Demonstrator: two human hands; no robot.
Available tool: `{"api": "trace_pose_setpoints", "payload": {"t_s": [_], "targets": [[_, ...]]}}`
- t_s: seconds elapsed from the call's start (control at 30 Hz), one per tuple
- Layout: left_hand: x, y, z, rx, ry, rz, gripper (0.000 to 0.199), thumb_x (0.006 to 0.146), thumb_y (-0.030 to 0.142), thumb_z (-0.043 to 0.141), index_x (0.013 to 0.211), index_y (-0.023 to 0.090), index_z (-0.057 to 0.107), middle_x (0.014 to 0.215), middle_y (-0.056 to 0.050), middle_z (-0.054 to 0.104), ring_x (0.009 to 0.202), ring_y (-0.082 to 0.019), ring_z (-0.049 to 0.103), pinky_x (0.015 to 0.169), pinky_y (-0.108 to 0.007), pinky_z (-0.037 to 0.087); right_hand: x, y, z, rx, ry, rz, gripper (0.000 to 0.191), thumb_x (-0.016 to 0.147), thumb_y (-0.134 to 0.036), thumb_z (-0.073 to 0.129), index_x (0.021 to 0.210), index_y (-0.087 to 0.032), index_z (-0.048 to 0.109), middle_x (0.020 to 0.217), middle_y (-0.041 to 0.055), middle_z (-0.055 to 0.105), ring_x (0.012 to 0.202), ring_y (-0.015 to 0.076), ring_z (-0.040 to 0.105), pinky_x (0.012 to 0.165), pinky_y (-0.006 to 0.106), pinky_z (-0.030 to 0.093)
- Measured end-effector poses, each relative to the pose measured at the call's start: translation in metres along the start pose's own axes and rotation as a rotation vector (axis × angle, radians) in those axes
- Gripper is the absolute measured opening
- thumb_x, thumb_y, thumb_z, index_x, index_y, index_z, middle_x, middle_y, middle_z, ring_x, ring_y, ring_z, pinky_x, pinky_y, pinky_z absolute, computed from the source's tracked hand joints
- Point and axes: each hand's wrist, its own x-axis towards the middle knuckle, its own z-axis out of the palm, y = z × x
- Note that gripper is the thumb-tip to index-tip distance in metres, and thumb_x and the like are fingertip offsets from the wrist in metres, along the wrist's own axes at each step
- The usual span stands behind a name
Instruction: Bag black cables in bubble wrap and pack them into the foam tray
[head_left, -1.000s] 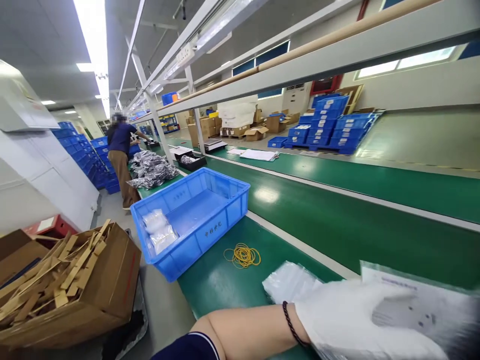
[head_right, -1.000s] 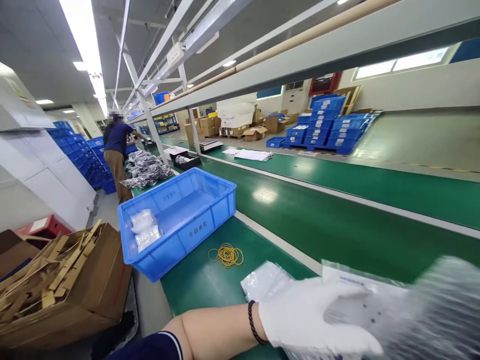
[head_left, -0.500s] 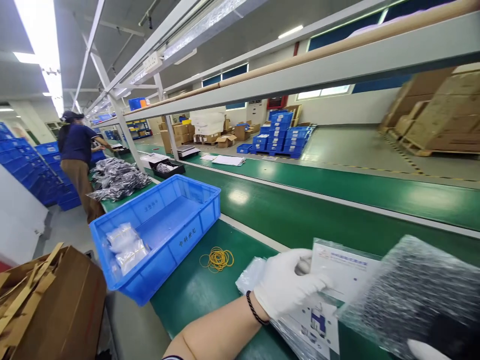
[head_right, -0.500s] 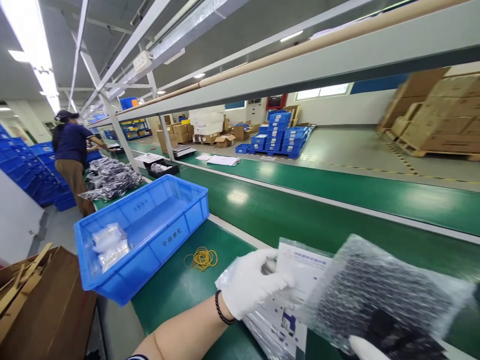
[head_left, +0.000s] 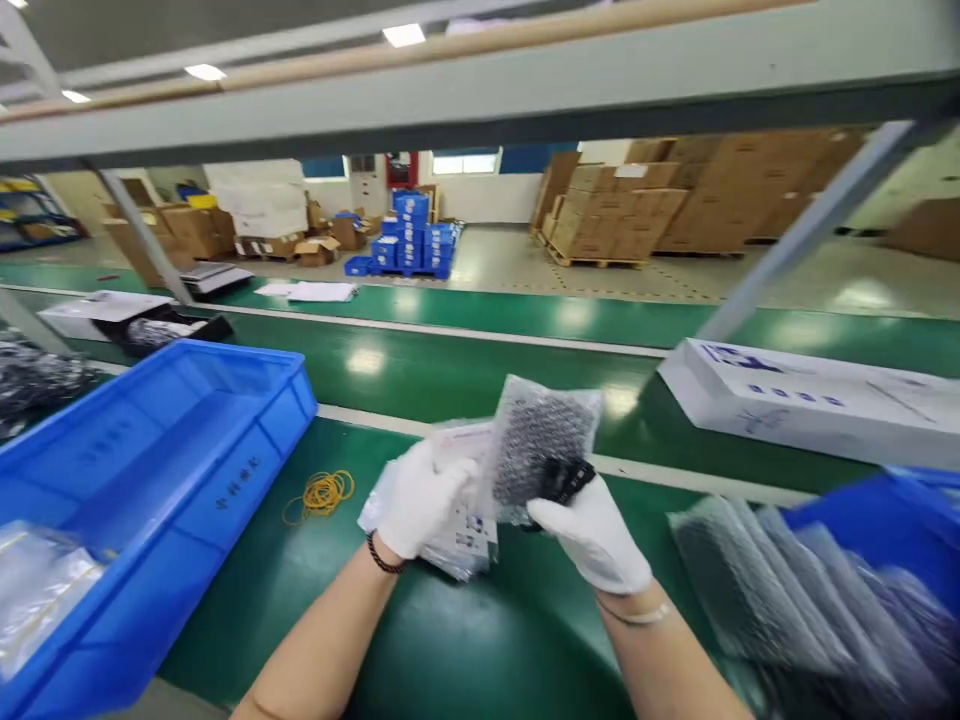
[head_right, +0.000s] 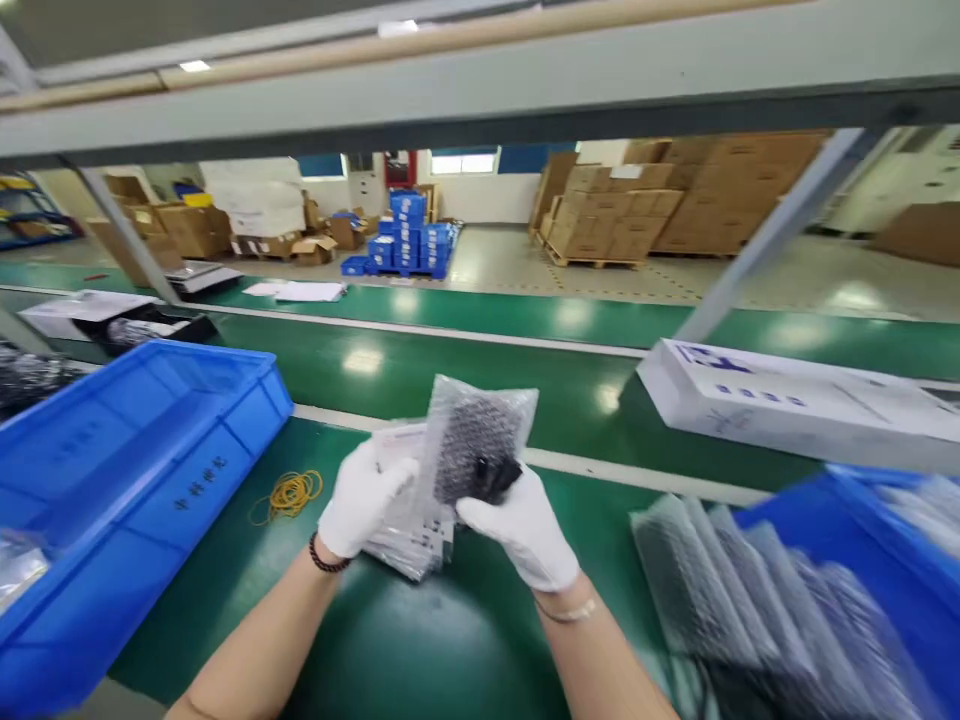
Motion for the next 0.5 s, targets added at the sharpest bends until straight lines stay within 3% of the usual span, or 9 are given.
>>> {"api": "trace_pose_setpoints", "payload": {"t_s": [0.07,0.17,0.2,0.33,0.5], "targets": [[0.003,-0.005,-0.014,0.068,0.196,0.043,0.025,0.077,0.030,0.072,0.099,0.017,0.073,0.103,-0.006,0.074,0.100,-0.026,0.068,0.097,-0.039,0.053,0.003,0.001,-0.005,0.048,0.067,-0.031,0.044,0.054,-0.029,0.089,0.093,-0.020,0.071,0.093,0.0060,0.072,0.086,0.0264,0.067,0.077,0.039,0.061],[0.012,-0.018,-0.046,0.068,0.585,0.212,0.037,0.081,0.032,0.070,0.113,0.013,0.068,0.115,-0.007,0.071,0.108,-0.023,0.065,0.101,-0.035,0.051,0.014,0.007,-0.019,0.172,0.222,-0.067,0.039,0.059,-0.030,0.084,0.094,-0.021,0.068,0.095,0.0033,0.070,0.091,0.0235,0.066,0.083,0.037,0.059],[0.014,-0.025,-0.057,0.075,0.667,0.250,0.039,0.082,0.031,0.069,0.116,0.012,0.066,0.119,-0.008,0.069,0.111,-0.023,0.064,0.103,-0.034,0.050,0.018,0.012,-0.024,0.218,0.260,-0.049,0.036,0.062,-0.031,0.081,0.094,-0.022,0.067,0.095,0.0024,0.069,0.093,0.0225,0.066,0.083,0.037,0.059],[0.011,-0.067,-0.086,0.049,0.733,0.222,0.040,0.086,0.031,0.067,0.120,0.010,0.062,0.124,-0.013,0.065,0.116,-0.025,0.062,0.104,-0.036,0.049,0.032,0.052,-0.034,0.361,0.344,0.085,0.034,0.065,-0.030,0.076,0.096,-0.025,0.063,0.100,-0.0022,0.068,0.100,0.0186,0.065,0.084,0.033,0.058],[-0.012,-0.121,-0.086,0.116,0.779,0.089,0.044,0.087,0.036,0.064,0.120,0.007,0.060,0.125,-0.014,0.064,0.114,-0.025,0.063,0.102,-0.037,0.050,0.027,0.123,-0.031,0.342,0.393,0.217,0.048,0.060,-0.027,0.080,0.104,-0.021,0.062,0.110,-0.0003,0.068,0.106,0.0189,0.064,0.094,0.034,0.055]]}}
